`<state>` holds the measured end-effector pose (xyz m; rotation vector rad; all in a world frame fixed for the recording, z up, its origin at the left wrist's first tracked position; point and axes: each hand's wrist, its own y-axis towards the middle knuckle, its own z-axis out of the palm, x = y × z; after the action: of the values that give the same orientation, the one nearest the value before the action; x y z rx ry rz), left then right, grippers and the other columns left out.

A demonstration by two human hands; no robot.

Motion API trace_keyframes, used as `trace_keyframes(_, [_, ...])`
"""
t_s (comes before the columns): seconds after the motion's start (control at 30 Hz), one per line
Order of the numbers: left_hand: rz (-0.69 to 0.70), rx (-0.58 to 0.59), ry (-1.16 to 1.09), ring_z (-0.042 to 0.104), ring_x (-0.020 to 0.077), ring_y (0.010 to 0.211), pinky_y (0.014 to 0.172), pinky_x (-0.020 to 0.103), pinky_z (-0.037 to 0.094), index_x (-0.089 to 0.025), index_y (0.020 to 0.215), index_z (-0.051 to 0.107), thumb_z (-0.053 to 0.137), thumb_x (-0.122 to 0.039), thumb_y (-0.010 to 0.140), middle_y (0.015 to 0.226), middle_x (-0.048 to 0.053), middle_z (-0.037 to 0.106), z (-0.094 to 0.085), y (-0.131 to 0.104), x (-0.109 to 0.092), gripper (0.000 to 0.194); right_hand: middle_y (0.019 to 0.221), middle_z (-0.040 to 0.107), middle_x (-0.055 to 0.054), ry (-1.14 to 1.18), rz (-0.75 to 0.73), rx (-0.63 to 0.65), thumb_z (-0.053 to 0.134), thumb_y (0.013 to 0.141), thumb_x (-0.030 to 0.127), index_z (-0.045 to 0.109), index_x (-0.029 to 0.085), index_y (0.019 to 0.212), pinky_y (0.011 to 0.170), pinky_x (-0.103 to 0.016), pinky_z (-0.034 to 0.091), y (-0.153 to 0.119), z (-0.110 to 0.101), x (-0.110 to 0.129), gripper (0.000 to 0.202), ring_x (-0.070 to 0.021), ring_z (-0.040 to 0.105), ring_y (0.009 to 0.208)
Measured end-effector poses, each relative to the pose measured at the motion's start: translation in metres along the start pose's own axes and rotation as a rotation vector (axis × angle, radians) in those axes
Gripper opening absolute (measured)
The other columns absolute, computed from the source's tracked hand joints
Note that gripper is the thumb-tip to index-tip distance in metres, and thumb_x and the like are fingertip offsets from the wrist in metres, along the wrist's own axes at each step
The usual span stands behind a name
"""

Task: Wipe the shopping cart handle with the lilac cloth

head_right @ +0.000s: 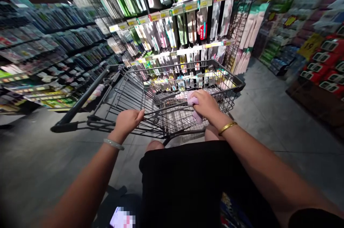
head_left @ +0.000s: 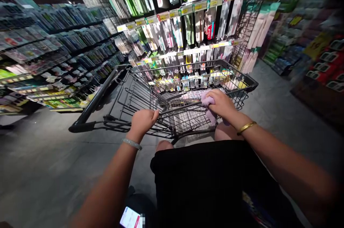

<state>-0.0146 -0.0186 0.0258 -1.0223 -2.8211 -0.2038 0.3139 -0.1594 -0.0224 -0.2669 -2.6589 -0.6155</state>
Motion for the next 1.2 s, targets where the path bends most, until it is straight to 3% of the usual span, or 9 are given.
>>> trace_keyframes(0.17, [0.001,0.041,-0.04,0.065,0.0229,0.076,0.062,0.029,0.035,-0.016,0.074,0.073,0.02,-0.053,0.1,0.075,0.013,0.07,-0.003,0.015,-0.001,0.071,0.107,0.061,-0.006,-0.029,0.035,-0.04,0.06,0.071,0.016,0.065,0.023,0.093,0.074,-0.032,0.043,-0.007,-0.007,0.002,0.024,-0.0224,0.055,0.094])
trace_keyframes(0.3, [0.014,0.059,-0.034,0.065,0.0223,0.077,0.062,0.029,0.034,-0.016,0.074,0.074,0.021,-0.051,0.1,0.078,0.013,0.071,-0.004,0.027,-0.003,0.068,0.101,0.06,-0.008,-0.111,0.075,-0.045,0.06,0.077,0.014,0.066,0.023,0.094,0.074,-0.034,0.043,-0.008,-0.005,0.026,0.02,-0.0238,0.053,0.091])
trace_keyframes(0.47, [0.054,0.069,-0.024,0.064,0.0218,0.076,0.061,0.029,0.033,-0.017,0.074,0.074,0.021,-0.051,0.101,0.078,0.012,0.071,-0.001,0.044,-0.004,0.069,0.122,0.059,-0.007,-0.031,-0.165,0.041,0.063,0.076,0.009,0.066,0.026,0.105,0.075,-0.034,0.046,0.007,0.027,0.086,0.033,-0.0256,0.052,0.105])
trace_keyframes(0.53, [0.062,0.062,-0.018,0.064,0.0221,0.076,0.061,0.029,0.033,-0.017,0.075,0.074,0.021,-0.05,0.101,0.077,0.012,0.071,0.0,0.05,-0.005,0.068,0.13,0.057,-0.007,-0.029,-0.242,0.038,0.063,0.076,0.009,0.064,0.027,0.109,0.071,-0.033,0.046,0.012,0.034,0.093,0.038,-0.0257,0.052,0.108])
trace_keyframes(0.6, [0.063,0.048,-0.008,0.065,0.022,0.075,0.061,0.03,0.033,-0.016,0.075,0.074,0.021,-0.049,0.102,0.078,0.012,0.071,0.0,0.056,-0.006,0.067,0.13,0.058,-0.007,-0.055,-0.237,0.026,0.063,0.073,0.008,0.064,0.027,0.108,0.067,-0.031,0.046,0.011,0.032,0.08,0.04,-0.0256,0.054,0.106])
trace_keyframes(0.8, [0.131,-0.002,-0.003,0.063,0.0221,0.071,0.059,0.03,0.031,-0.016,0.072,0.07,0.021,-0.048,0.103,0.074,0.012,0.069,0.003,0.072,-0.013,0.067,0.131,0.057,-0.008,-0.155,0.008,-0.129,0.061,0.07,0.01,0.064,0.025,0.105,0.075,-0.04,0.052,-0.019,0.006,0.0,0.039,-0.0304,0.056,0.108])
trace_keyframes(0.93, [0.184,-0.042,-0.019,0.063,0.0219,0.071,0.059,0.031,0.03,-0.017,0.073,0.07,0.02,-0.048,0.104,0.076,0.011,0.07,0.006,0.082,-0.018,0.066,0.133,0.054,-0.013,-0.209,0.054,-0.219,0.059,0.07,0.013,0.065,0.022,0.108,0.083,-0.046,0.052,-0.031,0.007,-0.02,0.04,-0.0353,0.054,0.114])
trace_keyframes(1.1, [0.218,-0.022,-0.025,0.061,0.0213,0.068,0.058,0.03,0.028,-0.017,0.073,0.07,0.019,-0.048,0.103,0.077,0.011,0.07,0.008,0.095,-0.024,0.067,0.134,0.056,-0.01,-0.192,-0.091,-0.093,0.058,0.068,0.015,0.067,0.026,0.105,0.087,-0.046,0.051,-0.037,-0.007,-0.056,0.04,-0.0345,0.053,0.119])
trace_keyframes(1.2, [0.221,-0.033,-0.02,0.06,0.0216,0.068,0.058,0.03,0.027,-0.017,0.072,0.07,0.018,-0.049,0.103,0.076,0.012,0.069,0.008,0.103,-0.029,0.069,0.126,0.058,-0.014,-0.19,0.095,-0.266,0.056,0.073,0.02,0.064,0.023,0.104,0.093,-0.046,0.05,-0.042,-0.015,-0.076,0.032,-0.0332,0.056,0.116])
